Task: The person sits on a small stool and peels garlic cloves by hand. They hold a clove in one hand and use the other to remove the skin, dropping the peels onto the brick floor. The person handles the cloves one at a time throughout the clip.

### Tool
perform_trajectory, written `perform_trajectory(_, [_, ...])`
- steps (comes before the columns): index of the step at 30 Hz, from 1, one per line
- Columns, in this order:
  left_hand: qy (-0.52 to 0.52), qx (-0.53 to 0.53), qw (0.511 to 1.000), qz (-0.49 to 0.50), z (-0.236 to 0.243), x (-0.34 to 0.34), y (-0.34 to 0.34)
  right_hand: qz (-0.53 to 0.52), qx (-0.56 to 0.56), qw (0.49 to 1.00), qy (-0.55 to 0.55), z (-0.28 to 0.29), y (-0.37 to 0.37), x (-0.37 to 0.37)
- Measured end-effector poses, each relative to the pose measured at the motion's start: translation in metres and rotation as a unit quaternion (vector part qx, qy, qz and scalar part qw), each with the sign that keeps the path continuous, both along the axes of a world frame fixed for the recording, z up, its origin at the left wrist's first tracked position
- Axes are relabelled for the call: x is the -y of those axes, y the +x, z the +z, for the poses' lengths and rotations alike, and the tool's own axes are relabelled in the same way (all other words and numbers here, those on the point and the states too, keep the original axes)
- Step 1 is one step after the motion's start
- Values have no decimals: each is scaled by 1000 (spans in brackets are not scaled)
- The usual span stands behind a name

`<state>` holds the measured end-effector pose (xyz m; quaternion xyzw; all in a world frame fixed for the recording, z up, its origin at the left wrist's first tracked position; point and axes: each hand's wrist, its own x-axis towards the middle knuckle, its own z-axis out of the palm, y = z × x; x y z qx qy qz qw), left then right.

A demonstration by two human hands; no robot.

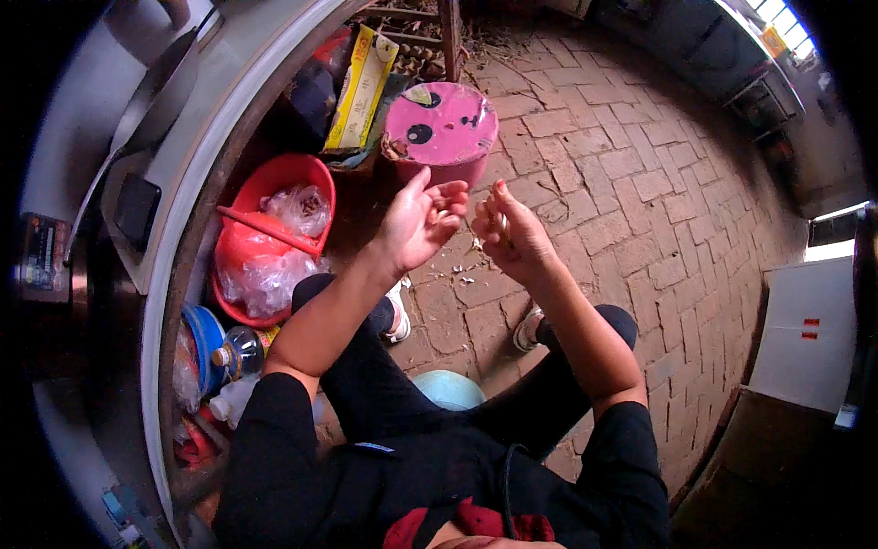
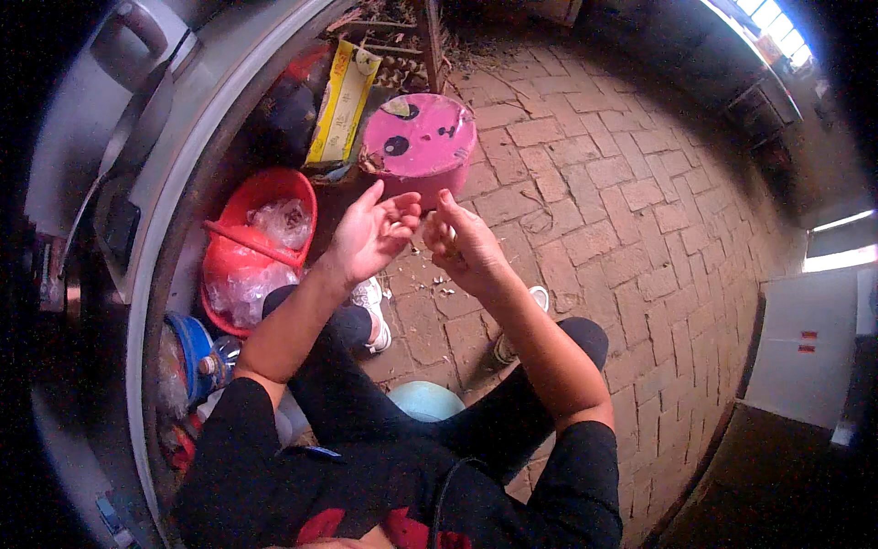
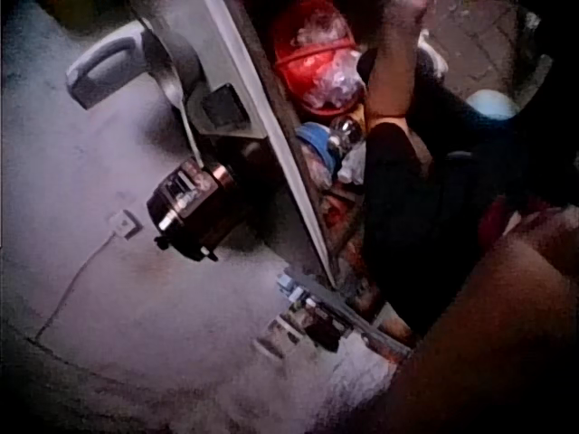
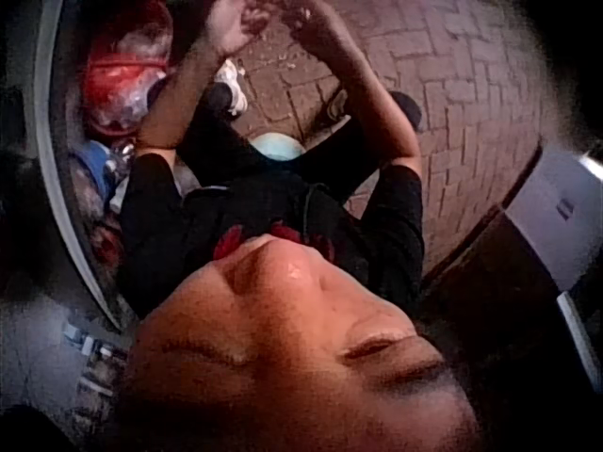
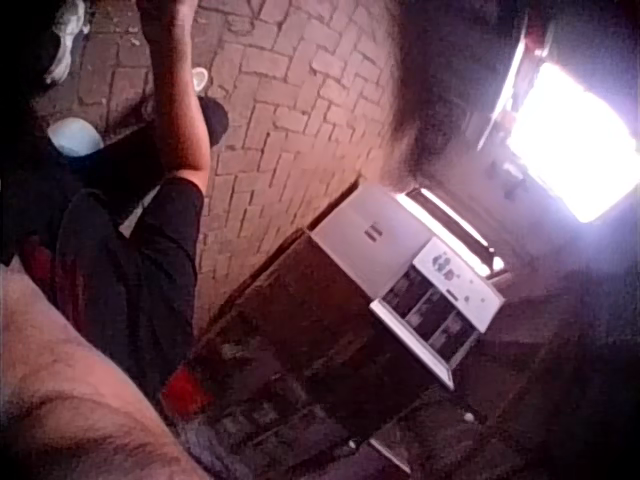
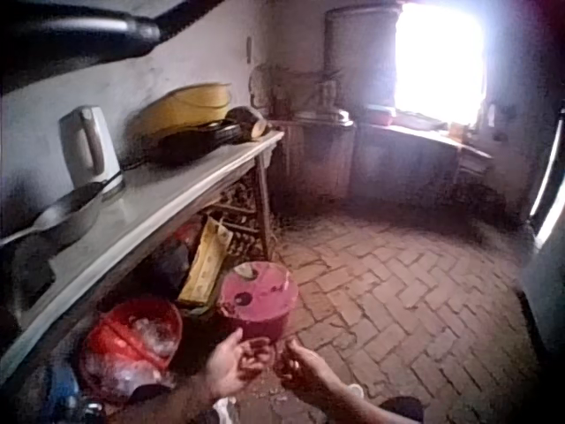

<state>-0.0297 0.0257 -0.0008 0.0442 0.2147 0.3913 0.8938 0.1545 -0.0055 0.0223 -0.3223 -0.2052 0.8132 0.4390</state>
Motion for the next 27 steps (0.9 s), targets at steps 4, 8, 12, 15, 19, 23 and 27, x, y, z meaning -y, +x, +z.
perform_trajectory(4, [-21, 9, 1000, 9, 16, 4, 11, -22, 201, 951, 234, -9, 1, 4])
perform_trajectory(8, [31, 17, 999, -5, 18, 6, 12, -73, 483, 756, 435, 0, -10, 9])
perform_trajectory(12, [80, -23, 996, -32, 10, 7, 11, -39, 573, 659, 485, -3, -12, 10])
perform_trajectory(15, [78, -41, 996, -34, 7, 11, 16, -30, 590, 637, 496, -8, -9, 10])
perform_trajectory(19, [84, -32, 996, -16, 1, 11, 16, -64, 511, 734, 441, -11, -10, 6])
perform_trajectory(23, [97, -110, 989, -9, 3, 15, 16, -46, 320, 885, 335, -13, -5, 1])
perform_trajectory(27, [159, -172, 972, -30, 14, 15, 14, 85, 143, 985, 40, 16, 10, -1])
